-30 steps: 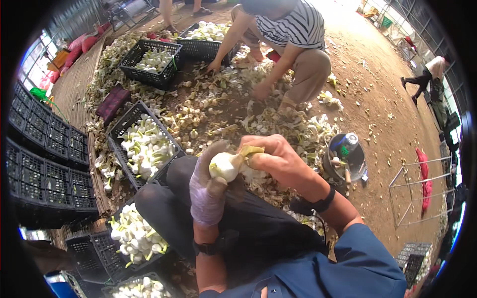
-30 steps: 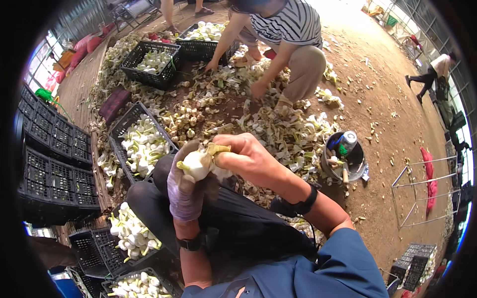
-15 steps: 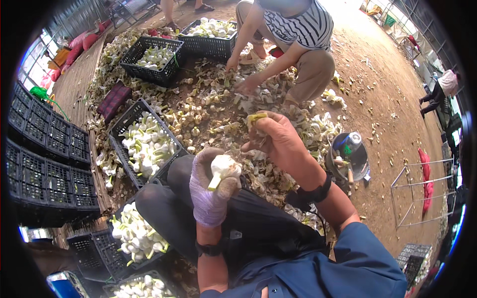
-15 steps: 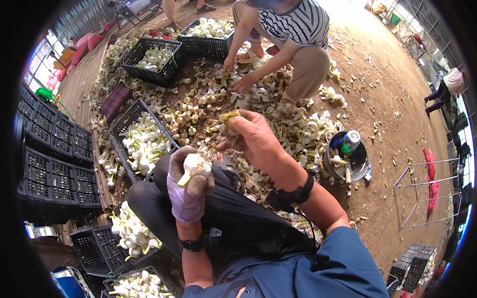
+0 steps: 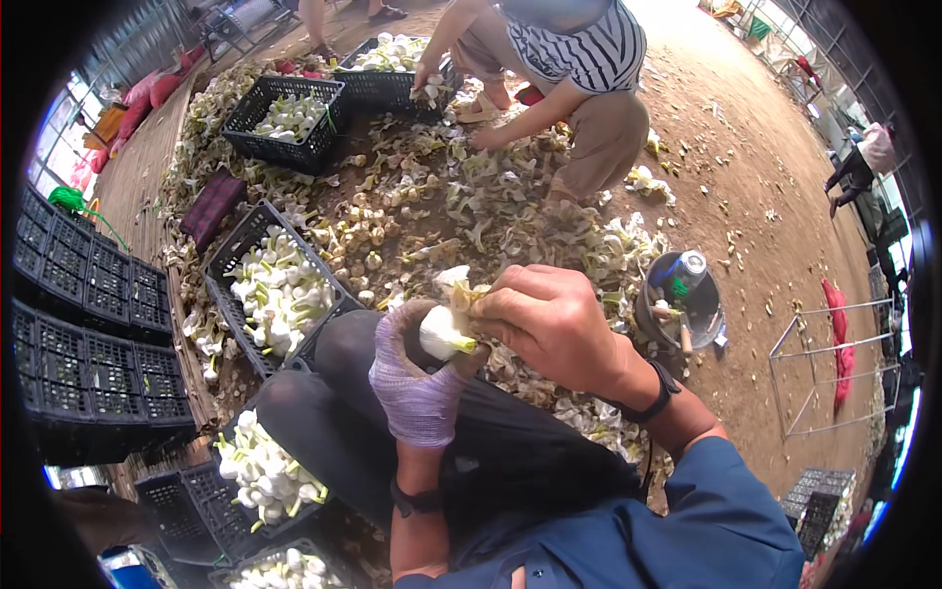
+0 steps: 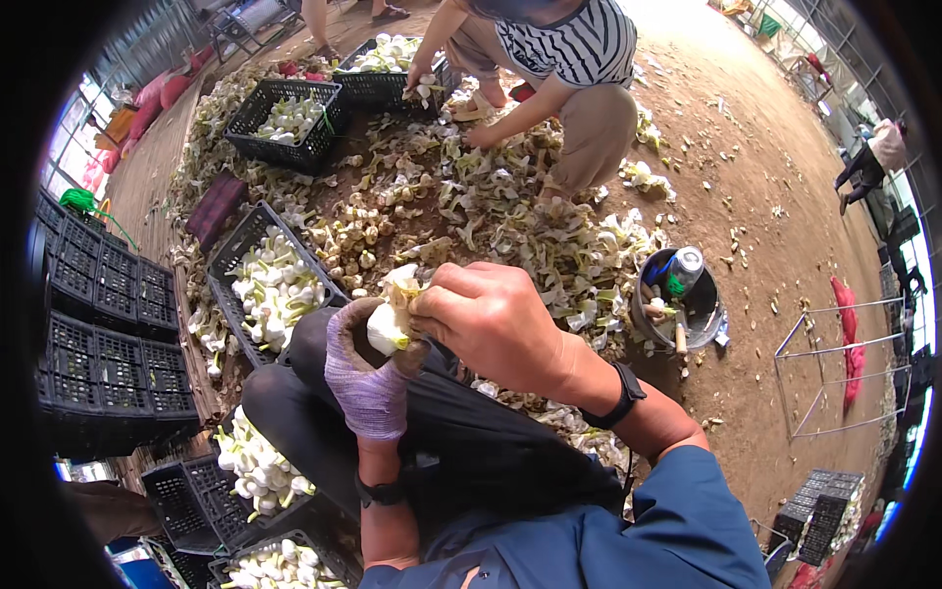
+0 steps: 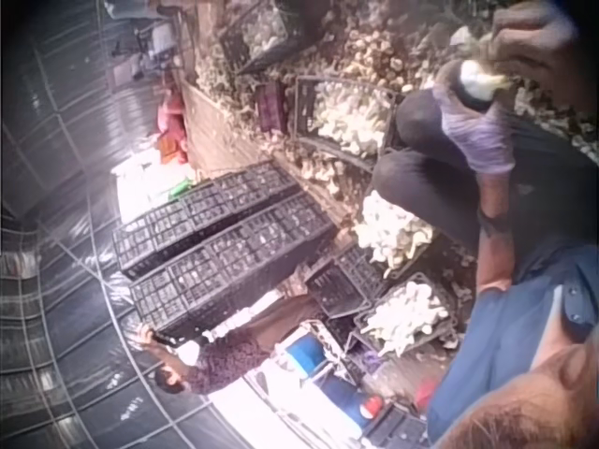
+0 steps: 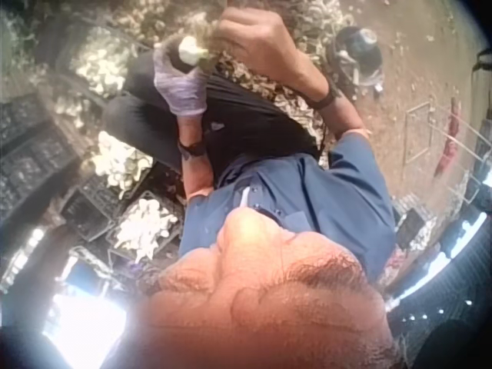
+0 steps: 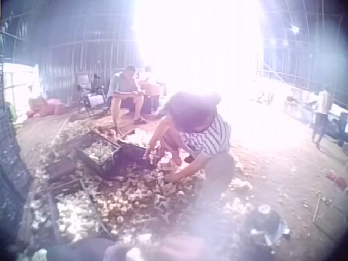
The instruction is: The person picks up a garlic bulb from the ground, peels away the outer layers, and snaps off the stem before placing it into a plastic crate.
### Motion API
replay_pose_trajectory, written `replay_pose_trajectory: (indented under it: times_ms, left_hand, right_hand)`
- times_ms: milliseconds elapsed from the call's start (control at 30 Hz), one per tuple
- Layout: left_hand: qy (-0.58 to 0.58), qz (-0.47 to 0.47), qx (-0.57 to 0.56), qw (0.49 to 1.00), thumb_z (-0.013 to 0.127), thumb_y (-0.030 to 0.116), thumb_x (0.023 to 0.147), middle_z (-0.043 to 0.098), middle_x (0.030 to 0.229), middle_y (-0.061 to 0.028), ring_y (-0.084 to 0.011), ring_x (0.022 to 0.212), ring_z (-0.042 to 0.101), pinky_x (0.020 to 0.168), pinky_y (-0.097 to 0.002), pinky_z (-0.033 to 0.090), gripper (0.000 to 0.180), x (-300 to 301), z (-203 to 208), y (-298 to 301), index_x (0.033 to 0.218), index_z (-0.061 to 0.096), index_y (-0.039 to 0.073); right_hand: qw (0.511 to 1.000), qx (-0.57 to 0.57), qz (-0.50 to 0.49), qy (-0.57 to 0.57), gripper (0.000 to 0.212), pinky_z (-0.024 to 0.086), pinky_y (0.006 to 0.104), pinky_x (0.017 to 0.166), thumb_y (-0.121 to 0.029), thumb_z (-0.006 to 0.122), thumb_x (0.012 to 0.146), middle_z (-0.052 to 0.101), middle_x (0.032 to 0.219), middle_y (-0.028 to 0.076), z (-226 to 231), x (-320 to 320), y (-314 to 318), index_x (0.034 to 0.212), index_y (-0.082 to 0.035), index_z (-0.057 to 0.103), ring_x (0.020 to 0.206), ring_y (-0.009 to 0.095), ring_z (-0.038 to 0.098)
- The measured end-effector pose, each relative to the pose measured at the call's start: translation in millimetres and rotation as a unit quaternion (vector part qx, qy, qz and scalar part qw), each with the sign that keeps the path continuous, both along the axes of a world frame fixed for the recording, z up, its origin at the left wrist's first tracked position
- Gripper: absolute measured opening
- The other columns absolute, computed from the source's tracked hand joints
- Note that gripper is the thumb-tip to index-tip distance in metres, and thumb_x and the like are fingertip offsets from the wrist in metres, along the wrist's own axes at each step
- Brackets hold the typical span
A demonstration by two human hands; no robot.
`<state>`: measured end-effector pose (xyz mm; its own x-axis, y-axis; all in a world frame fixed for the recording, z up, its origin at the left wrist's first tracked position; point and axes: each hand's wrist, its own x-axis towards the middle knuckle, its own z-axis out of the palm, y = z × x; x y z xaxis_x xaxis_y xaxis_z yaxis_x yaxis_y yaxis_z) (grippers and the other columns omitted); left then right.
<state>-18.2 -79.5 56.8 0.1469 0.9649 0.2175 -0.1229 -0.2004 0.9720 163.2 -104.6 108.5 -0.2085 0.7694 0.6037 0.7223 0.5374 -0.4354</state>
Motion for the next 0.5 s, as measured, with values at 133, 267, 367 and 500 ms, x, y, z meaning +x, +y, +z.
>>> replay_pose_trajectory:
  times_ms: [133,267,367,500]
  left_hand:
    - [0.016,-0.011,-0.005,1.0,0.096,0.02,0.071,0.071,0.109,-0.0074,-0.0138,0.098,0.067,0.087,-0.0304,0.057,0.065,0.0,1.7,-1.6,0.122,0.062,0.0]
    - [0.025,-0.049,-0.066,0.996,0.098,0.036,0.068,0.065,0.116,-0.0065,-0.0167,0.103,0.064,0.095,-0.0324,0.053,0.078,-3.2,4.2,-0.2,0.125,0.061,-0.001]
    - [-0.022,-0.092,-0.06,0.994,0.094,0.019,0.073,0.07,0.115,-0.0083,-0.016,0.104,0.067,0.093,-0.0313,0.056,0.069,-7.0,3.2,3.0,0.13,0.06,-0.001]
    - [-0.046,-0.054,-0.047,0.996,0.089,0.013,0.079,0.062,0.132,-0.0107,-0.0196,0.12,0.06,0.104,-0.034,0.049,0.068,-2.5,1.4,8.6,0.137,0.057,0.0]
  right_hand:
    - [0.999,-0.007,-0.013,-0.04,0.018,0.054,0.0377,0.061,-0.008,0.081,0.076,0.066,0.081,0.009,3.3,-1.2,-3.9,0.089,-0.003,0.07,0.072,0.027,0.068]
    - [1.0,0.002,-0.011,-0.029,0.019,0.053,0.0393,0.06,-0.009,0.079,0.077,0.058,0.078,0.007,1.7,2.9,2.2,0.086,-0.005,0.062,0.067,0.028,0.064]
    - [0.999,-0.034,-0.013,-0.008,0.018,0.053,0.0396,0.06,-0.008,0.077,0.077,0.058,0.079,0.009,-0.6,4.2,5.2,0.086,-0.005,0.062,0.067,0.029,0.064]
    - [0.988,-0.107,0.012,0.11,0.021,0.053,0.0404,0.061,-0.007,0.075,0.075,0.057,0.081,0.011,-3.8,2.4,7.6,0.088,-0.004,0.06,0.068,0.031,0.063]
